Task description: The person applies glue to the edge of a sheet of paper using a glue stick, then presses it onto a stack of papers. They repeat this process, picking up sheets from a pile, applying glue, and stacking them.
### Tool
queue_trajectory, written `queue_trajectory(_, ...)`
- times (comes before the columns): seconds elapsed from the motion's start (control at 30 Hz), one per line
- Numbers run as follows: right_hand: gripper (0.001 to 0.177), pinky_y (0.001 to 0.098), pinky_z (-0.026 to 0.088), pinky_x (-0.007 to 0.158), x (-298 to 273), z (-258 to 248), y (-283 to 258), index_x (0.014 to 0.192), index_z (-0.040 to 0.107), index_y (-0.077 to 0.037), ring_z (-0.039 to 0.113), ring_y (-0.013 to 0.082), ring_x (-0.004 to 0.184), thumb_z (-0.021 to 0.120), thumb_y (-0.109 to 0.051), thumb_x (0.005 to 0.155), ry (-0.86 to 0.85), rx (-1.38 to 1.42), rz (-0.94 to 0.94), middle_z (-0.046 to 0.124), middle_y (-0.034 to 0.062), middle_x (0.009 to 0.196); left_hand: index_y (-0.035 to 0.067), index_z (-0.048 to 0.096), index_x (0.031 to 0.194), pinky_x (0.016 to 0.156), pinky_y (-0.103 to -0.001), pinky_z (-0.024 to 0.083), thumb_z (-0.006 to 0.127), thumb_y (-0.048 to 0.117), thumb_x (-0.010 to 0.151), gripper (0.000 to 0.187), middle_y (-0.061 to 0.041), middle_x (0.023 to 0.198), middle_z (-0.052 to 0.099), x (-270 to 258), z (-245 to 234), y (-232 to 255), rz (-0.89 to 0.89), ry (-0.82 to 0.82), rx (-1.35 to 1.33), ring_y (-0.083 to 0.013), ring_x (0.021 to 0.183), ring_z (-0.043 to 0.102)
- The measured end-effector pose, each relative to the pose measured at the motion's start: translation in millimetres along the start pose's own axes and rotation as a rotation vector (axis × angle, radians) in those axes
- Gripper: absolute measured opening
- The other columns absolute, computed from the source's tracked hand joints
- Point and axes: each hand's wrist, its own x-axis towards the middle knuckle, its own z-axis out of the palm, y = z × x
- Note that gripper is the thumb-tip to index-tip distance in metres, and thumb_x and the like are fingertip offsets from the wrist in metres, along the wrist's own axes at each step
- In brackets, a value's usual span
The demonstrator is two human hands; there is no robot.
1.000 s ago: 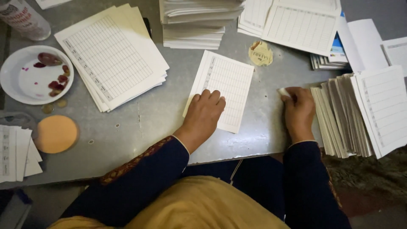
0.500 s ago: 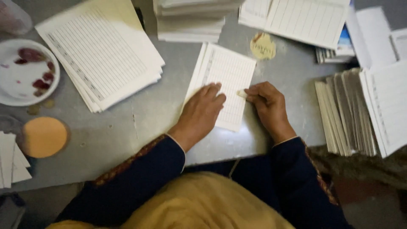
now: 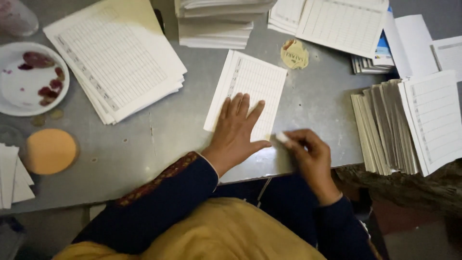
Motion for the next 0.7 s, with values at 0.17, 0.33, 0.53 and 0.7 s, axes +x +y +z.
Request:
queue_trajectory(0.17, 0.005, 0.0421, 0.050, 0.084, 28, 25, -10, 0.080, 0.070, -0.008, 0.067, 0.0320, 0.089, 0.072, -0.005, 0.081, 0.041, -0.130, -0.099, 0.070, 0.0108, 0.084, 0.005, 0.033, 0.149, 0.113, -0.062, 0.006, 0.062, 0.063, 0.081, 0.094, -0.033, 0.148, 0.031, 1, -3, 5, 0.000, -0.060, 0.078, -0.0466, 0.141, 0.021)
queue_trajectory(0.33, 0.011, 0.0414, 0.050, 0.086, 80, 25, 11, 0.080, 0.069, -0.012, 0.066, 0.0292, 0.093, 0.068, -0.004, 0.087, 0.130, -0.239, -0.110, 0.068, 0.0078, 0.087, 0.004, 0.029, 0.150, 0.113, -0.062, 0.003, 0.061, 0.060, 0.083, 0.093, -0.032, 0.152, 0.024, 5, -3, 4, -0.005, -0.096, 0.061, -0.0465, 0.143, 0.016)
queue_trajectory(0.53, 0.007, 0.0437, 0.050, 0.081, 157, 24, 39, 0.084, 0.073, -0.008, 0.066, 0.0364, 0.086, 0.077, -0.005, 0.079, 0.267, -0.281, -0.091, 0.066, 0.0141, 0.082, 0.003, 0.025, 0.151, 0.111, -0.063, -0.003, 0.056, 0.061, 0.087, 0.092, -0.033, 0.153, 0.017, 7, -5, 3, -0.037, -0.166, 0.019, -0.0464, 0.144, 0.009)
queue_trajectory(0.7, 0.007, 0.0417, 0.050, 0.077, 174, 10, 55, 0.084, 0.074, -0.012, 0.066, 0.0325, 0.082, 0.079, -0.012, 0.080, 0.305, -0.352, -0.054, 0.068, 0.0123, 0.078, 0.004, 0.024, 0.151, 0.112, -0.062, -0.004, 0.055, 0.064, 0.086, 0.094, -0.033, 0.154, 0.015, 2, -2, 4, -0.020, -0.159, 0.028, -0.0462, 0.144, 0.008)
